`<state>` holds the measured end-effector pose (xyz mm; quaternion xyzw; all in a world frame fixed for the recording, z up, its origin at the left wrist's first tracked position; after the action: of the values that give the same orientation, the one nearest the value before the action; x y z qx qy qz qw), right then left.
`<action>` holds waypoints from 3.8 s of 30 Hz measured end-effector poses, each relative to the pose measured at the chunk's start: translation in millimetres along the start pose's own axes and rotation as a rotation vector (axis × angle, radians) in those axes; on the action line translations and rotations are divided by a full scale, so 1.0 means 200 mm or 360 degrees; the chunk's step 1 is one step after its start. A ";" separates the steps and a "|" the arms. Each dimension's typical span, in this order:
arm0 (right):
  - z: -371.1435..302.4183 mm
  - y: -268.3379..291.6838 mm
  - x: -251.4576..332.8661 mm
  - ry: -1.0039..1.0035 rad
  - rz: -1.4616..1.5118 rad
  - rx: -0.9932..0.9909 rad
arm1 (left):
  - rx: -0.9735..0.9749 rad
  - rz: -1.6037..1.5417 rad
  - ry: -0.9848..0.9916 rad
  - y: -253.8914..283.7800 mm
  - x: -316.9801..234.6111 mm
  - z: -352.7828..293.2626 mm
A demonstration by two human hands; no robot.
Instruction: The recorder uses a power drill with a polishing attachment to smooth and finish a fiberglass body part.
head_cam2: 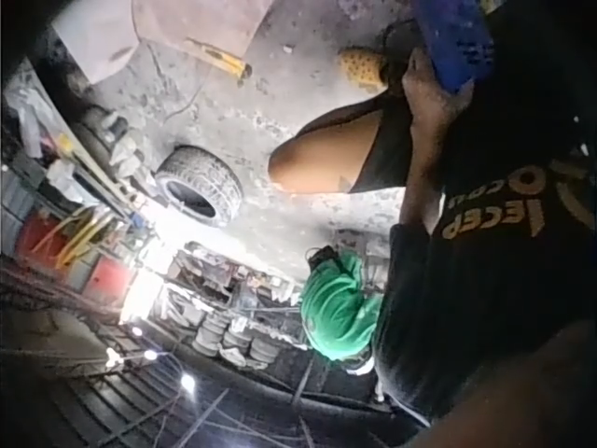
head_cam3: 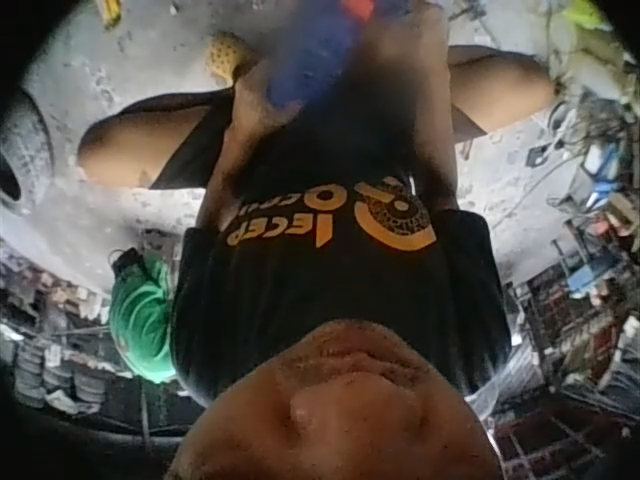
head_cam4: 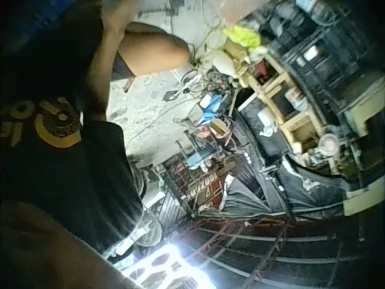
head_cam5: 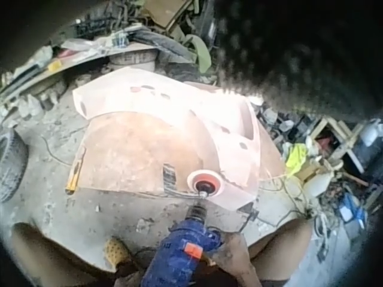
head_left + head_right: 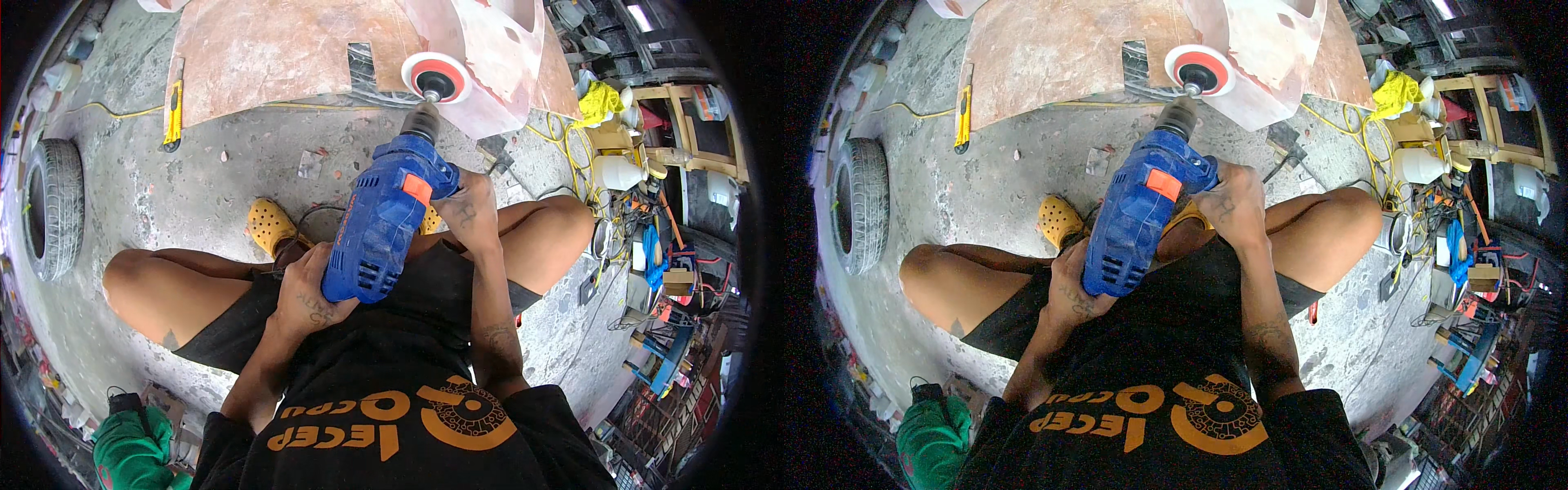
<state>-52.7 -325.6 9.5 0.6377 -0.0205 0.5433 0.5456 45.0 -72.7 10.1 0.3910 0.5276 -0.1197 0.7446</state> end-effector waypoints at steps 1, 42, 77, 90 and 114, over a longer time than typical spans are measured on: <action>-0.01 -0.01 -0.01 0.0020 -0.0065 -0.0062 | 0.0013 0.0028 -0.0024 0.00 0.00 -0.01; -0.04 -0.01 -0.10 0.0018 -0.0026 -0.0049 | 0.0049 0.0011 -0.0004 -0.02 0.01 -0.01; -0.04 -0.04 -0.03 -0.0049 0.0019 -0.0026 | 0.0039 -0.0001 0.0088 -0.03 0.05 -0.05; 0.00 0.01 0.03 -0.0040 0.0028 0.0064 | 0.0053 -0.0023 0.0045 -0.04 0.04 -0.03; -0.01 -0.07 -0.01 -0.0095 0.0007 0.0095 | 0.0016 -0.0029 0.0108 -0.03 0.07 -0.07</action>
<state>-46.8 -319.2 -0.8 0.6698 -0.0220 0.5255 0.5242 38.9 -63.1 -7.0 0.3938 0.5554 -0.1159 0.7232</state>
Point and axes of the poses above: each hand's wrist, its own z-axis towards the middle knuckle, its own y-axis out of the back of the hand, x = y × z, the point moved 5 cm from there along z, towards the middle knuckle, and after that the axes turned 14 degrees about -x, right-handed, at the moved point
